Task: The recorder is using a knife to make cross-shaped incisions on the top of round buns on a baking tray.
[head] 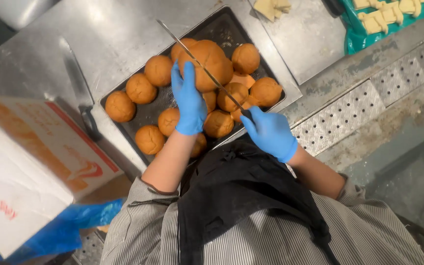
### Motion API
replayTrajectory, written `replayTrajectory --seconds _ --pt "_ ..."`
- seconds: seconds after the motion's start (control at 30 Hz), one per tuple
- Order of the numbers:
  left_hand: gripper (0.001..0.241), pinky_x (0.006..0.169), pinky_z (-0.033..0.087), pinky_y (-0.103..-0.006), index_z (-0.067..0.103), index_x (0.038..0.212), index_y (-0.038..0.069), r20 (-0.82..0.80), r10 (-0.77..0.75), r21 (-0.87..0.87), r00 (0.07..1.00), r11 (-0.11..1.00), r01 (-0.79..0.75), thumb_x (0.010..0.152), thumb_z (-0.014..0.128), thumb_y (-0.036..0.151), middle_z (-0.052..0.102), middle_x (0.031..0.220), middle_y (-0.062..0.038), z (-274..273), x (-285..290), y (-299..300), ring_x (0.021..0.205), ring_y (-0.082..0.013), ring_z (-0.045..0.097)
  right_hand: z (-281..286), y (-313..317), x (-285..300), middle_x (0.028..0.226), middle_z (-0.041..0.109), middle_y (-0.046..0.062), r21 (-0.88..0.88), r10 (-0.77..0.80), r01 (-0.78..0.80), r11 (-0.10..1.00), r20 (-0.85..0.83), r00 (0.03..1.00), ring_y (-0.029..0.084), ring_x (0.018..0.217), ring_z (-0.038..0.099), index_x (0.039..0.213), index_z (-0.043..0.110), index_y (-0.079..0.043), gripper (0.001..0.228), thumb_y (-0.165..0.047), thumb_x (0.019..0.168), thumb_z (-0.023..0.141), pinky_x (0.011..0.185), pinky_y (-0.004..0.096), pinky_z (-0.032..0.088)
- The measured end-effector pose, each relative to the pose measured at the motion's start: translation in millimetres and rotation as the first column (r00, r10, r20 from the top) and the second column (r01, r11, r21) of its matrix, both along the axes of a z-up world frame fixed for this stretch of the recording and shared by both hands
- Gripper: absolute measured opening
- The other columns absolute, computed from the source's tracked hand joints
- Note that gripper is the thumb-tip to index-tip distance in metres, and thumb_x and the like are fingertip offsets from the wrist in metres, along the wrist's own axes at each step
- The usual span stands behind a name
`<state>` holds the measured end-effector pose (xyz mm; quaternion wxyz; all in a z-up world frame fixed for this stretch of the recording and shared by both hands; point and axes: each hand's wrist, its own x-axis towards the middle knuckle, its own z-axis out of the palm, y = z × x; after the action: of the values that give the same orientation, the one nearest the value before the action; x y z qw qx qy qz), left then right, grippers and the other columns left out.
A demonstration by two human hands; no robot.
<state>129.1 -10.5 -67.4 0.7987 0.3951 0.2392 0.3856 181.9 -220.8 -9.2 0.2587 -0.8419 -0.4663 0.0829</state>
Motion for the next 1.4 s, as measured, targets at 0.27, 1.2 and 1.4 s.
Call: replayTrajectory --seconds 0.27,1.2,1.4 --pt "0.056 0.111 0.048 -0.0404 0.047 0.147 -0.003 -0.251 -0.057 0.084 0.966 0.993 0.081 0.101 0.067 0.022 0.057 0.144 -0.019 -133.2 140.0 111.4 0.13 -0.0284 0.057 -45.6 -77.7 59.9 0.063 0.063 0.014 0.24 -0.261 0.454 0.858 -0.558 0.788 0.025 0.048 0.059 0.09 0.062 -0.001 0.024 -0.019 0.104 0.055 0.05 0.039 0.047" --pt "0.093 0.102 0.046 -0.0594 0.039 0.152 0.013 -0.949 0.293 0.306 0.116 0.766 0.565 0.074 0.085 0.036 0.035 0.154 -0.026 -111.5 -221.4 64.9 0.129 -0.054 0.041 -20.4 72.5 27.1 0.069 0.062 0.01 0.457 0.196 0.338 0.823 -0.787 0.585 0.019 0.056 0.06 0.077 0.058 -0.002 0.035 -0.012 0.109 0.048 0.055 0.03 0.049" --pt "0.096 0.102 0.05 -0.0558 0.04 0.154 0.017 -0.937 0.346 0.297 0.04 0.734 0.611 0.071 0.087 0.033 0.037 0.155 -0.019 -54.5 -232.6 64.3 0.13 -0.0468 0.047 -22.7 84.2 -27.5 0.076 0.069 0.011 0.49 0.311 0.101 0.866 -0.686 0.658 0.014 0.067 0.067 0.084 0.062 0.001 0.031 -0.004 0.11 0.047 0.071 0.027 0.054"
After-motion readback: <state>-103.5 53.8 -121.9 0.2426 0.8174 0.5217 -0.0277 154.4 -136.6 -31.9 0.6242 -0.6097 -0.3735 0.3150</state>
